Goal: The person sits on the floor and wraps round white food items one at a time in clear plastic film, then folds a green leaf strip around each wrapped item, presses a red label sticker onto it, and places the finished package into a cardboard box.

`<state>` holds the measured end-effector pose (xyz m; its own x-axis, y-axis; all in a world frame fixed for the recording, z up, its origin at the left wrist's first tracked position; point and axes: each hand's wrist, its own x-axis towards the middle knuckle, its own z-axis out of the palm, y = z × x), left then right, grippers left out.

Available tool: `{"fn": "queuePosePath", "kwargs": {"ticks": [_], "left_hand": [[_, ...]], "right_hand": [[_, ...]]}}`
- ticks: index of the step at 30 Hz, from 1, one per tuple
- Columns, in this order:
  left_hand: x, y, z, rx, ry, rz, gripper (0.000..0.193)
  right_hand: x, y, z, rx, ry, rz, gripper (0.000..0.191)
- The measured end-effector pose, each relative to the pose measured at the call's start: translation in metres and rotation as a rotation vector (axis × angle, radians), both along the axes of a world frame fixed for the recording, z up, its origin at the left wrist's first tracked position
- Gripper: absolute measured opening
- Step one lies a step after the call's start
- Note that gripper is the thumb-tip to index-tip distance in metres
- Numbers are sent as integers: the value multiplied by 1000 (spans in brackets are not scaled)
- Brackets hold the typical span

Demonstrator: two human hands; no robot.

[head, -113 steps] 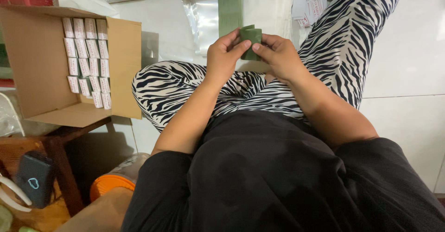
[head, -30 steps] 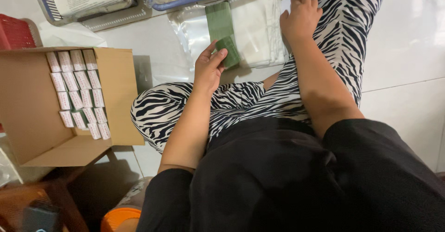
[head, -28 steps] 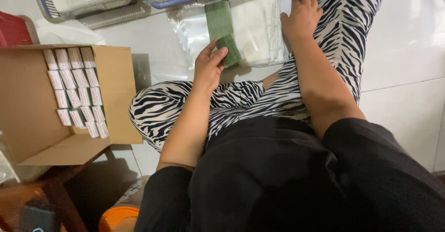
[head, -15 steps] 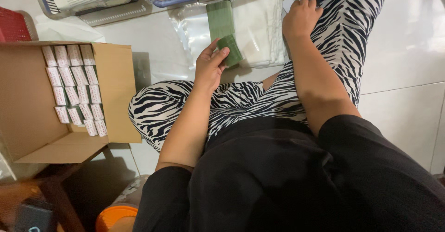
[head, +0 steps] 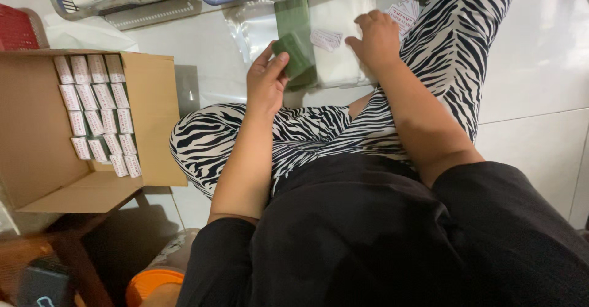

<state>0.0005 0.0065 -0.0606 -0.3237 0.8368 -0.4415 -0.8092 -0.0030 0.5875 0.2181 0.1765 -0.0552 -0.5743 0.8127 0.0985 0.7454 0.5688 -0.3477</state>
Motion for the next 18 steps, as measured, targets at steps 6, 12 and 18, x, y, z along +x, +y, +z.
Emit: {"fn": "queuePosePath", "kwargs": {"ticks": [6, 12, 18], "left_hand": [[-11, -3, 10, 40, 43, 60, 50], [-13, -5, 14, 15, 56, 59, 49], [-13, -3, 13, -6, 73, 78, 52]], "right_hand": [[-29, -1, -11, 6, -84, 283, 49], [-58, -23, -13, 62, -299, 222, 38], [-59, -19, -18, 121, -228, 170, 30]]}}
